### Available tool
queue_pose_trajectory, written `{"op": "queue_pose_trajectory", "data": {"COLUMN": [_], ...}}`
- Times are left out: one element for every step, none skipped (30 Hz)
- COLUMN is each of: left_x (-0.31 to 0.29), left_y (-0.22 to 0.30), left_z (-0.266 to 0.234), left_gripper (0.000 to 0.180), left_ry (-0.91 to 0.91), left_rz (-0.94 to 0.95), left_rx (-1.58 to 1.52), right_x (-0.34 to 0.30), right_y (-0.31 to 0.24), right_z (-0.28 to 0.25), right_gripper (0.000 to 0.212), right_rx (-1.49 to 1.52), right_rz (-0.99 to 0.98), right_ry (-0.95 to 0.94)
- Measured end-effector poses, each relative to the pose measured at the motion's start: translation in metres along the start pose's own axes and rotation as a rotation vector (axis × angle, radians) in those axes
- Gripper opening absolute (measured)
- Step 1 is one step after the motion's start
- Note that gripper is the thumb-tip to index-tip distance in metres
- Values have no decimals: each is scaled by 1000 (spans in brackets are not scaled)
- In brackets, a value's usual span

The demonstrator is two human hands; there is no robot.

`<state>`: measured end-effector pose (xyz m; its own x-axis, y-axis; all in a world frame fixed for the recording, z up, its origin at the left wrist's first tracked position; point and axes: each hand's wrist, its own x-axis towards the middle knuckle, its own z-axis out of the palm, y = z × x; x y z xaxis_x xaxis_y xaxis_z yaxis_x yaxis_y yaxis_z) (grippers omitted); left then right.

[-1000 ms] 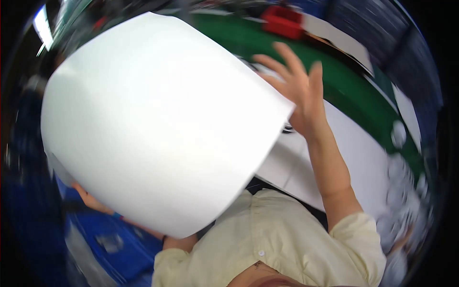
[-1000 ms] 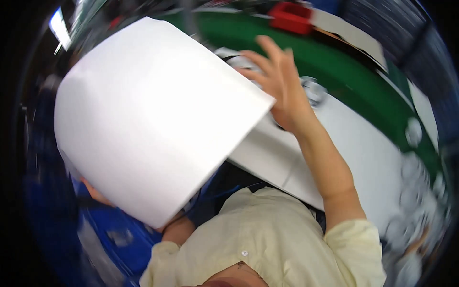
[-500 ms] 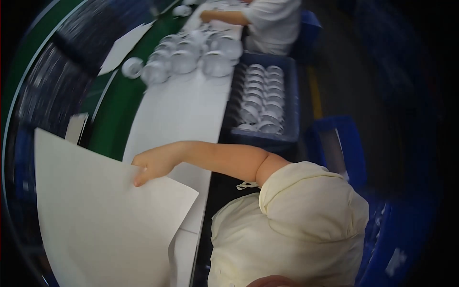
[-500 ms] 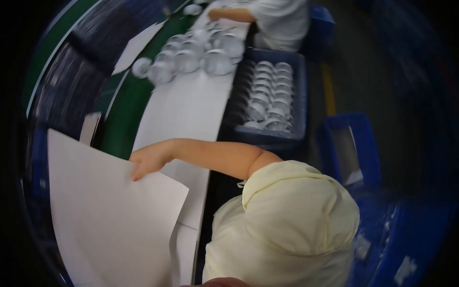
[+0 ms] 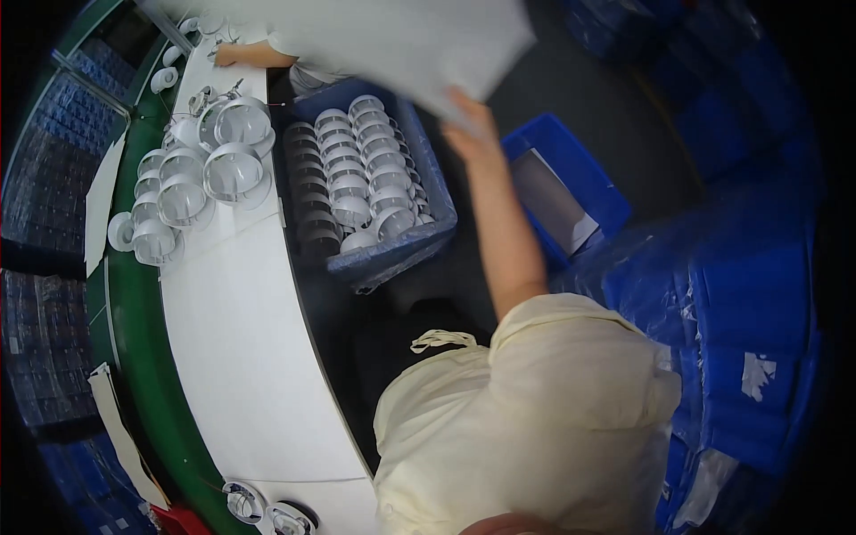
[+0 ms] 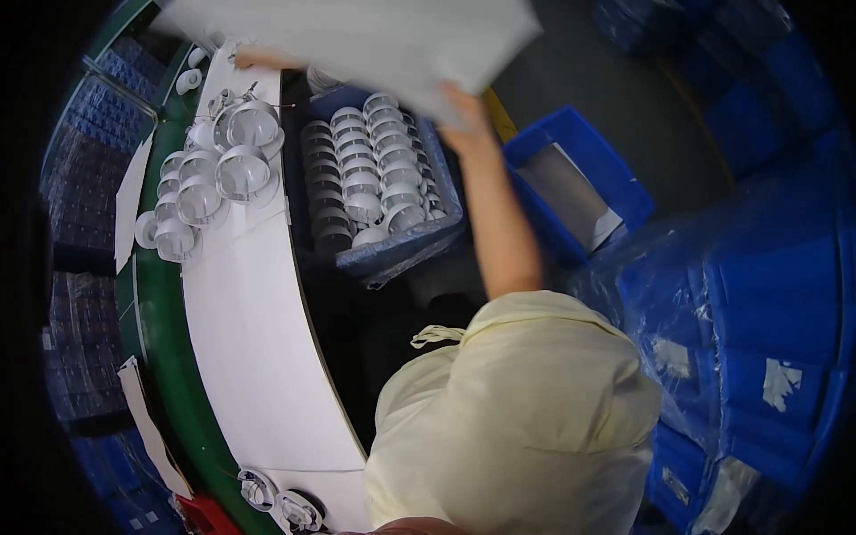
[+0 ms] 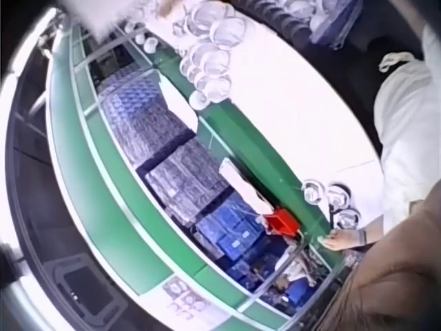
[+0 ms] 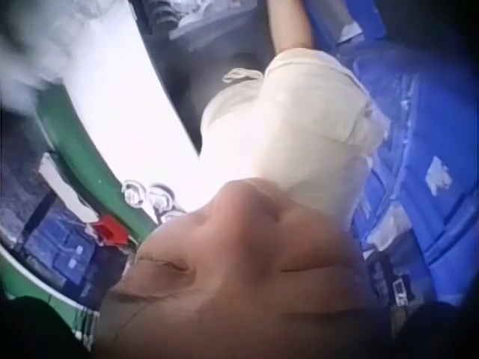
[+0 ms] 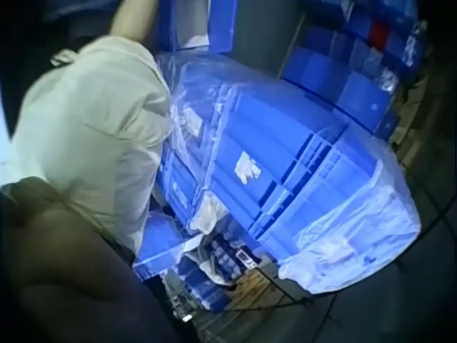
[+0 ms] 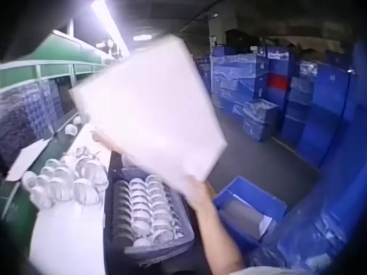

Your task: Assembling small circular light fixtures by inserting internal components and attaching white translucent covers.

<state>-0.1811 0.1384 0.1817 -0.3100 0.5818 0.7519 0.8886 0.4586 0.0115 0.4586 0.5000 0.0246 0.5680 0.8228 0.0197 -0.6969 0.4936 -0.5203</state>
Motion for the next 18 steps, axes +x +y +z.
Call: {"op": "queue_pose_trajectory", "data": {"left_x": [5, 6, 7, 8, 8, 8, 8, 6, 3, -1, -3, -1, 1, -12, -17, -21, -26, -32], "left_y": [8, 10, 8, 6, 5, 4, -1, -10, -24, -41, -64, -89, -101, -114, -111, -100, -84, -68], "left_z": [5, 6, 7, 9, 11, 12, 12, 9, 4, 4, 15, 37, 55, 73, 69, 60, 44, 25], "left_gripper": [36, 36, 33, 30, 30, 28, 27, 27, 27, 27, 27, 28, 30, 30, 32, 35, 38, 40], "left_ry": [8, 2, -19, -39, -46, -56, -66, -75, -144, -213, -212, 151, 514, 516, 444, 380, 328, 288], "left_rz": [4, 0, -25, -51, -53, -61, -66, -63, -126, -194, -201, 162, 537, 501, 330, 163, -1, -170], "left_rx": [-42, -32, -6, 18, 18, 75, 133, 144, 189, 231, 245, -432, -1101, -1073, -1019, -952, -860, -762], "right_x": [19, 6, 4, 2, -8, -22, -33, -44, -56, -69, -82, -94, -100, -97, -94, -92, -91, -92], "right_y": [-21, -34, -46, -55, -59, -57, -50, -40, -27, -15, -1, 12, 21, 25, 31, 39, 47, 52], "right_z": [-57, -77, -115, -151, -182, -189, -203, -217, -232, -254, -284, -317, -346, -365, -385, -399, -388, -373], "right_gripper": [34, 33, 33, 32, 31, 29, 29, 27, 25, 25, 35, 51, 68, 68, 78, 87, 75, 64], "right_rx": [111, 98, 146, 146, 176, 126, 114, 165, 217, 207, -509, -1221, -1918, -1953, -1983, -2012, -1975, -1941], "right_rz": [-157, -318, -456, -521, -528, -560, -556, -545, -528, -521, -243, 74, 419, 400, 445, 497, 529, 565], "right_ry": [179, 267, 359, 541, 659, 851, 986, 1084, 1183, 1183, 1285, 1261, 1096, 1057, 1037, 1006, 980, 949]}}
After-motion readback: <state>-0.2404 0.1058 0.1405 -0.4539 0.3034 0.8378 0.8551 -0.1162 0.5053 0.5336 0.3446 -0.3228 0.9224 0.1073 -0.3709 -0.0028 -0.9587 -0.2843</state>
